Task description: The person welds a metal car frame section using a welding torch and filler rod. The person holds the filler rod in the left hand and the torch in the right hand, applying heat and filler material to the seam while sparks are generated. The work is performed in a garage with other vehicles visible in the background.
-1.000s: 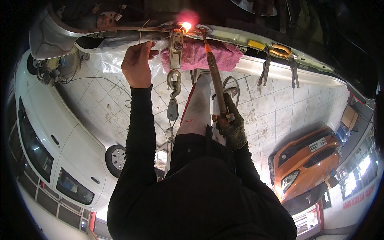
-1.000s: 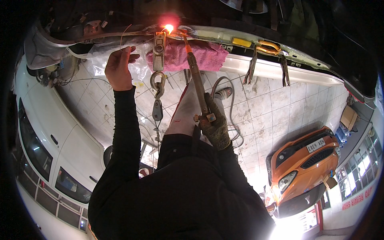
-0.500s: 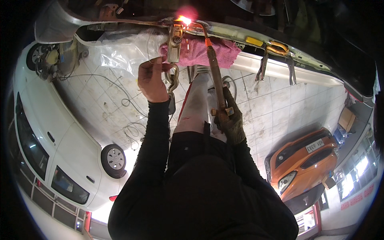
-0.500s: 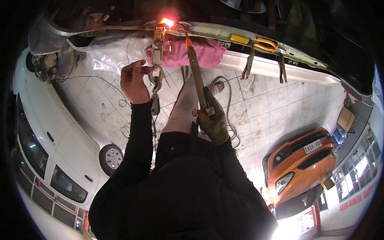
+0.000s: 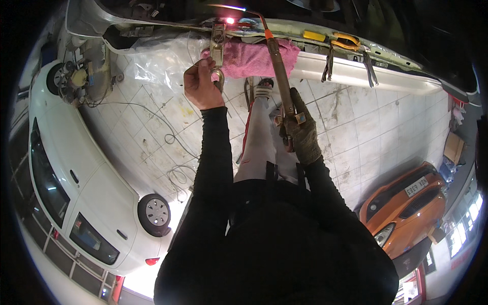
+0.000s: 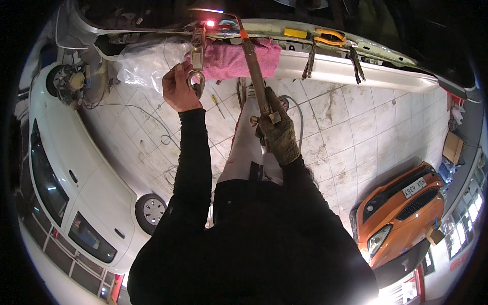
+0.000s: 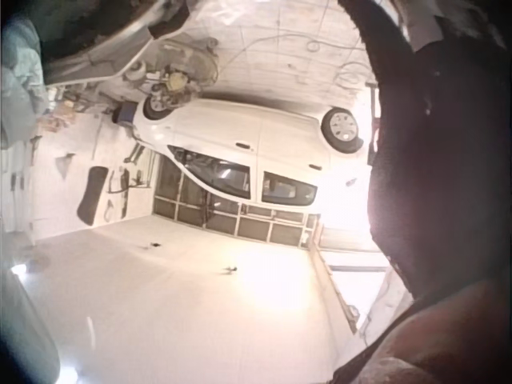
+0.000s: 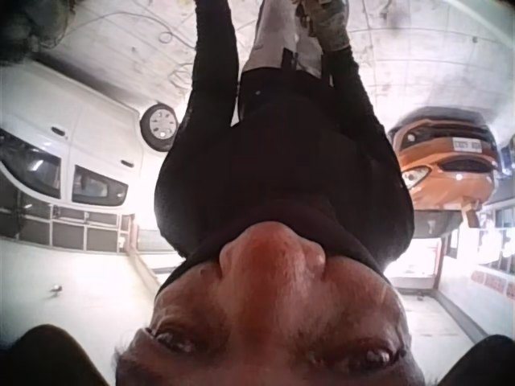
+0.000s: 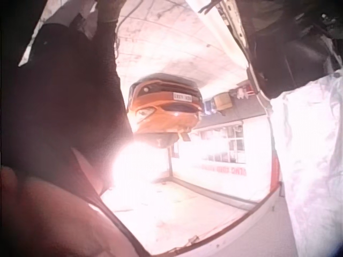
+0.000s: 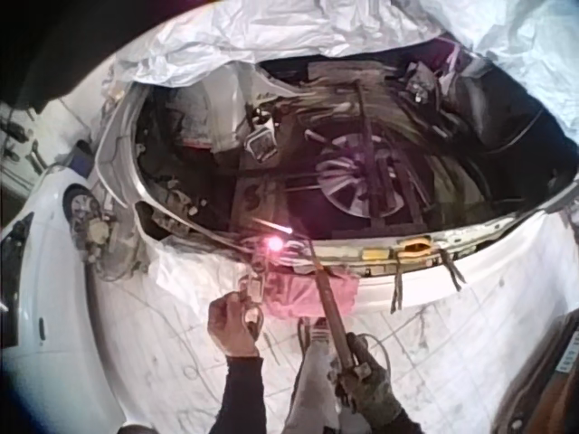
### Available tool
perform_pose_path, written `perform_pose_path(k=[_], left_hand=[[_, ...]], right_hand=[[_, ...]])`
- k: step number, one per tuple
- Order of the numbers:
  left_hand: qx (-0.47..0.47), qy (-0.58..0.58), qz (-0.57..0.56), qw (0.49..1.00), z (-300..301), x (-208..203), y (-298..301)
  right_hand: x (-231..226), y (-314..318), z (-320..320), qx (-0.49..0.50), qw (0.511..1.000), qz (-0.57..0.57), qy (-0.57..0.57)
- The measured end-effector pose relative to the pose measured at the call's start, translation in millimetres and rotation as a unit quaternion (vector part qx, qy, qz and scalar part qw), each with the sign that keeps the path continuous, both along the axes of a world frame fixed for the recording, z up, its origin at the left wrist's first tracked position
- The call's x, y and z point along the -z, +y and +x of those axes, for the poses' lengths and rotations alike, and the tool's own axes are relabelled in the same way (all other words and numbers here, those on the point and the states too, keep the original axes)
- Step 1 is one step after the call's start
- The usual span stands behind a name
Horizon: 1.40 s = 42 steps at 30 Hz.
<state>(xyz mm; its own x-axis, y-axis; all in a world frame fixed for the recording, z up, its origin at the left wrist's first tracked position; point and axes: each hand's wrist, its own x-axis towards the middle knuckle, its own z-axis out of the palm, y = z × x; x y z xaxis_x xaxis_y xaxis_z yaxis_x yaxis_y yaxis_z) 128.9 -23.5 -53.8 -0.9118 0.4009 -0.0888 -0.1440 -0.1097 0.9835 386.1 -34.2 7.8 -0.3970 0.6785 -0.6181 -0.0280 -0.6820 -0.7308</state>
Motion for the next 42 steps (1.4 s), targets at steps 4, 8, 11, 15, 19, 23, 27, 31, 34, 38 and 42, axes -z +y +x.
perform_pose_path(k=[4, 8, 11, 15, 19, 23, 27, 31, 34, 38, 42], left_hand=[[0.003, 0.021, -0.051, 0.998, 3, -11, 7], [0.03, 0.061, -0.087, 0.994, -11, -18, 13], [0.029, 0.002, -0.054, 0.998, -20, -13, 17], [-0.018, -0.087, -0.023, 0.996, -16, -12, 26], [-0.046, -0.101, -0.01, 0.994, -6, -18, 35], [-0.047, -0.099, 0.003, 0.994, -9, -13, 39], [-0.059, -0.095, -0.008, 0.994, -12, -10, 41], [-0.082, -0.08, -0.054, 0.992, -14, -9, 40], [-0.089, -0.08, -0.06, 0.991, -17, -7, 39], [-0.084, -0.077, -0.039, 0.993, -17, -7, 44], [-0.076, -0.058, -0.008, 0.995, -20, 2, 50]], right_hand=[[6, 2, 2, -0.01, 0.999, 0.031, -0.004], [14, 0, 2, -0.022, 1.0, 0.003, -0.006], [13, 0, -6, -0.029, 0.999, -0.01, -0.018], [7, 0, -14, -0.026, 1.0, -0.003, -0.002], [4, -1, -15, -0.032, 0.999, -0.039, -0.014], [9, -4, -16, -0.026, 0.999, -0.04, -0.019], [8, -4, -18, -0.023, 0.998, -0.049, -0.036], [13, -5, -13, -0.004, 0.999, -0.046, -0.008], [14, -4, -12, -0.018, 0.999, -0.026, -0.025], [18, -3, -10, -0.041, 0.998, -0.002, -0.04], [21, -5, -10, -0.039, 0.999, 0.002, -0.032]])
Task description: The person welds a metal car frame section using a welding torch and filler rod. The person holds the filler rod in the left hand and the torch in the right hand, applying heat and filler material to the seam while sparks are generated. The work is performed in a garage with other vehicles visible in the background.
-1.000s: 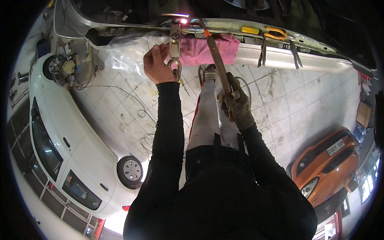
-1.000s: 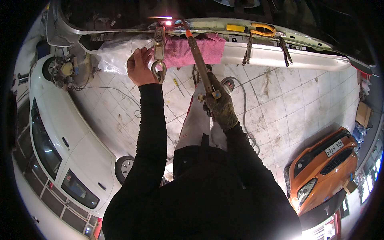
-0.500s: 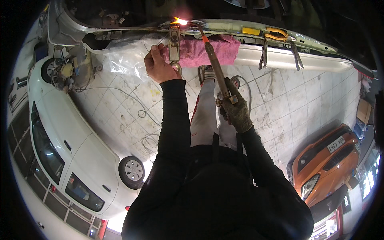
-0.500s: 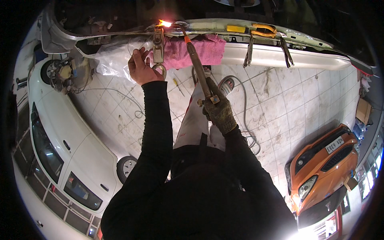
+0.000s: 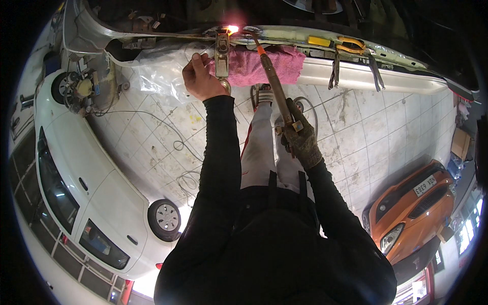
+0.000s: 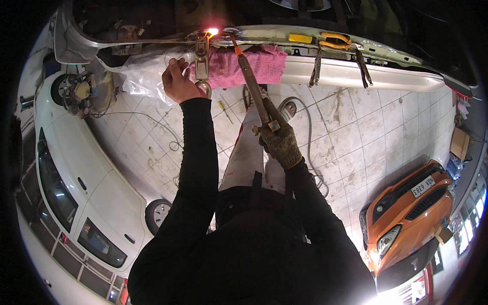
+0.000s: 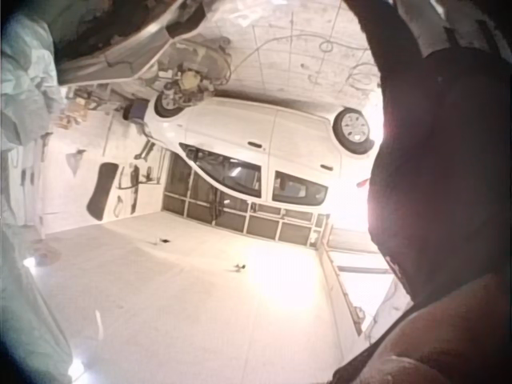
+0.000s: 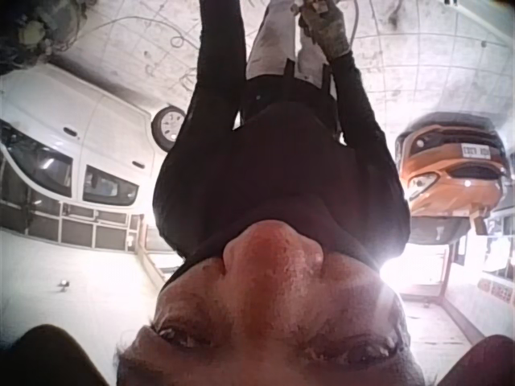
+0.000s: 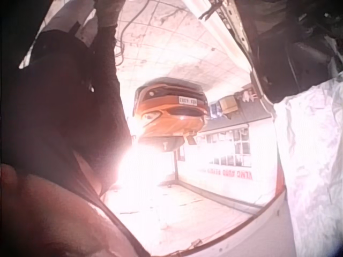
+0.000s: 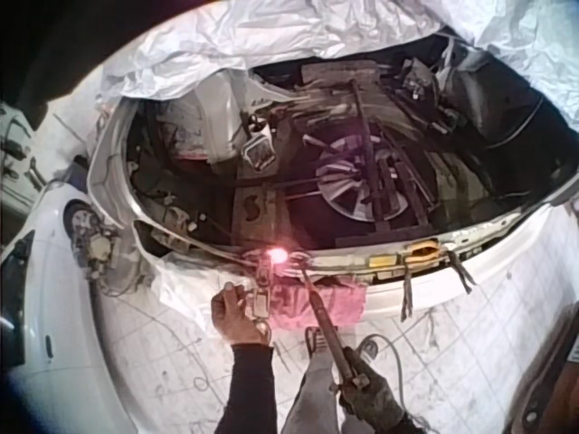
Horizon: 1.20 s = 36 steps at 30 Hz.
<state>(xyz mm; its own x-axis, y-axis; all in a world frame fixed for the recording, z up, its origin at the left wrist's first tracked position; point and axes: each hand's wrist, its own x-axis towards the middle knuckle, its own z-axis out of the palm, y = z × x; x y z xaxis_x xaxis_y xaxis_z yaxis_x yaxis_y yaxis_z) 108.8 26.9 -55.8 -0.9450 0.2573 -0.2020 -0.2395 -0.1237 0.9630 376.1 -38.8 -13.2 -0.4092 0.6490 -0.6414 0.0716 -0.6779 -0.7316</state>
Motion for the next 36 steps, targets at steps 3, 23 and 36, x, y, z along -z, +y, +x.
perform_pose_path(k=[3, 23, 36], left_hand=[[0.003, 0.007, -0.003, 1.0, 0, 8, -2], [-0.007, 0.014, 0.01, 1.0, -2, 9, -3], [0.006, 0.025, 0.004, 1.0, -1, 7, -3]], right_hand=[[3, -2, 1, -0.003, 1.0, 0.005, 0.001], [-9, 9, 2, -0.009, 1.0, -0.018, -0.005], [3, 4, 3, -0.009, 1.0, 0.025, 0.014]])
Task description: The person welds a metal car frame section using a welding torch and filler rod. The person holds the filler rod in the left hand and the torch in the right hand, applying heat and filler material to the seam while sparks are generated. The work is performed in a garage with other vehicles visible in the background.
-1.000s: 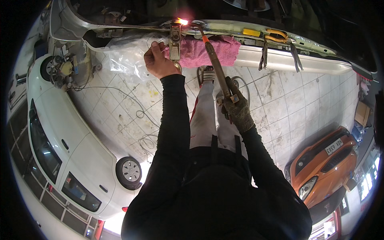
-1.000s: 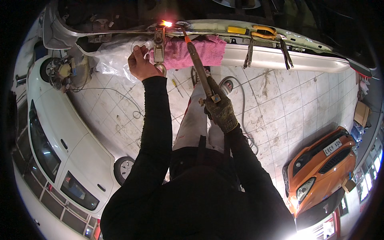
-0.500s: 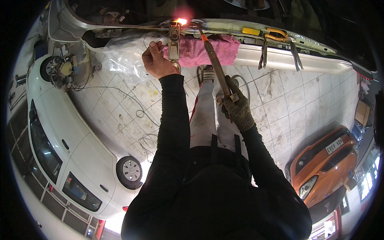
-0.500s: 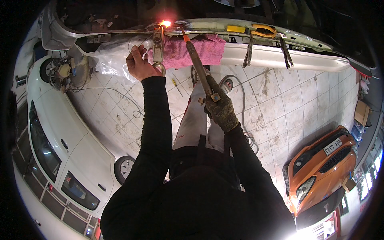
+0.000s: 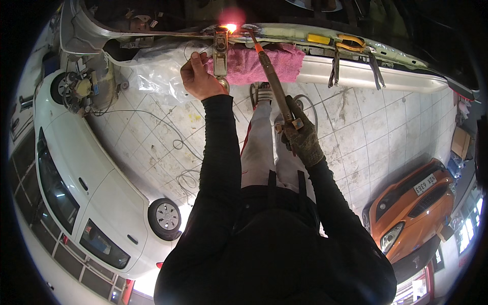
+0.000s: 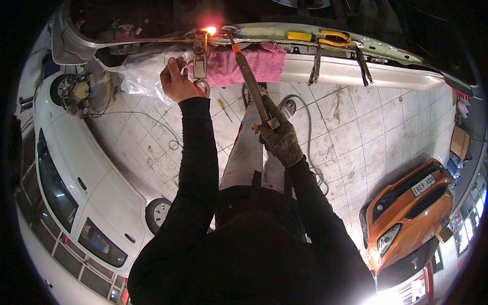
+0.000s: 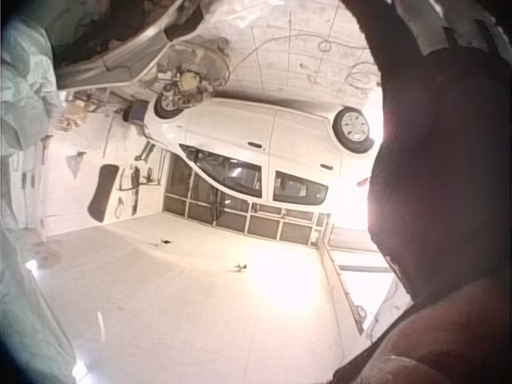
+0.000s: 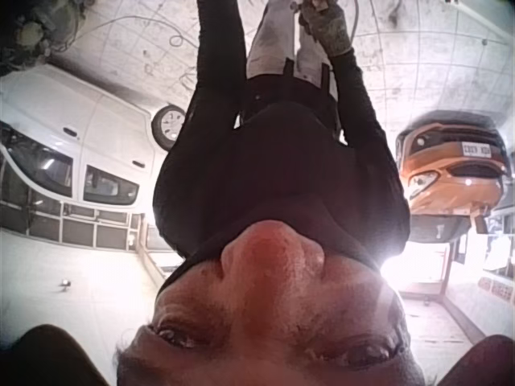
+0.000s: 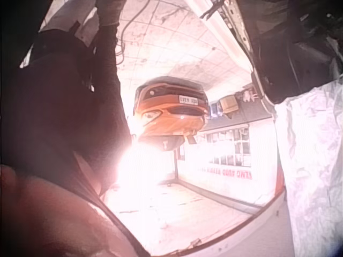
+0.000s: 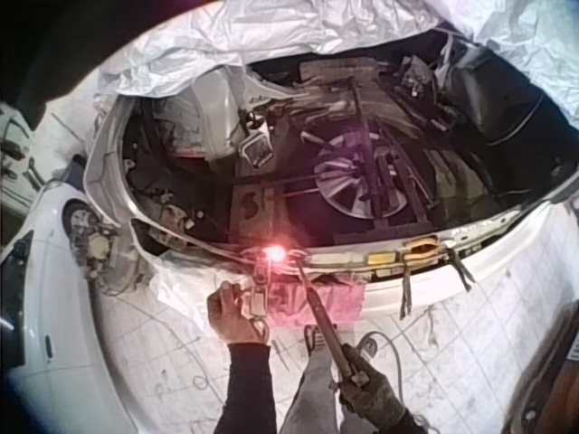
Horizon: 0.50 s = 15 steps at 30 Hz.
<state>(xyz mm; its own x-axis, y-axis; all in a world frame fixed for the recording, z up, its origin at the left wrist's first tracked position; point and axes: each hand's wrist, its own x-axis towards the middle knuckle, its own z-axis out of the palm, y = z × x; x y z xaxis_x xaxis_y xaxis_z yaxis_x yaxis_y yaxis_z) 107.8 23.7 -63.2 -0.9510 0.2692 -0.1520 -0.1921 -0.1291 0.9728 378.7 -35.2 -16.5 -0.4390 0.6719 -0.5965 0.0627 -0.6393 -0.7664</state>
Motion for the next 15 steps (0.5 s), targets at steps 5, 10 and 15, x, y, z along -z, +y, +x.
perform_pose_path(k=[5, 10, 15], left_hand=[[0.0, -0.003, 0.026, 1.0, 0.0, 1.1, 0.0], [0.002, -0.003, 0.023, 1.0, -1.1, 3.3, -0.7], [0.003, -0.004, 0.026, 1.0, -0.9, 3.0, -0.9]], right_hand=[[-5.3, 2.6, 0.1, -0.007, 1.0, -0.021, -0.011], [-5.4, 2.6, 0.4, -0.008, 1.0, -0.007, -0.005], [-0.4, -0.2, -0.2, 0.007, 1.0, -0.016, 0.018]])
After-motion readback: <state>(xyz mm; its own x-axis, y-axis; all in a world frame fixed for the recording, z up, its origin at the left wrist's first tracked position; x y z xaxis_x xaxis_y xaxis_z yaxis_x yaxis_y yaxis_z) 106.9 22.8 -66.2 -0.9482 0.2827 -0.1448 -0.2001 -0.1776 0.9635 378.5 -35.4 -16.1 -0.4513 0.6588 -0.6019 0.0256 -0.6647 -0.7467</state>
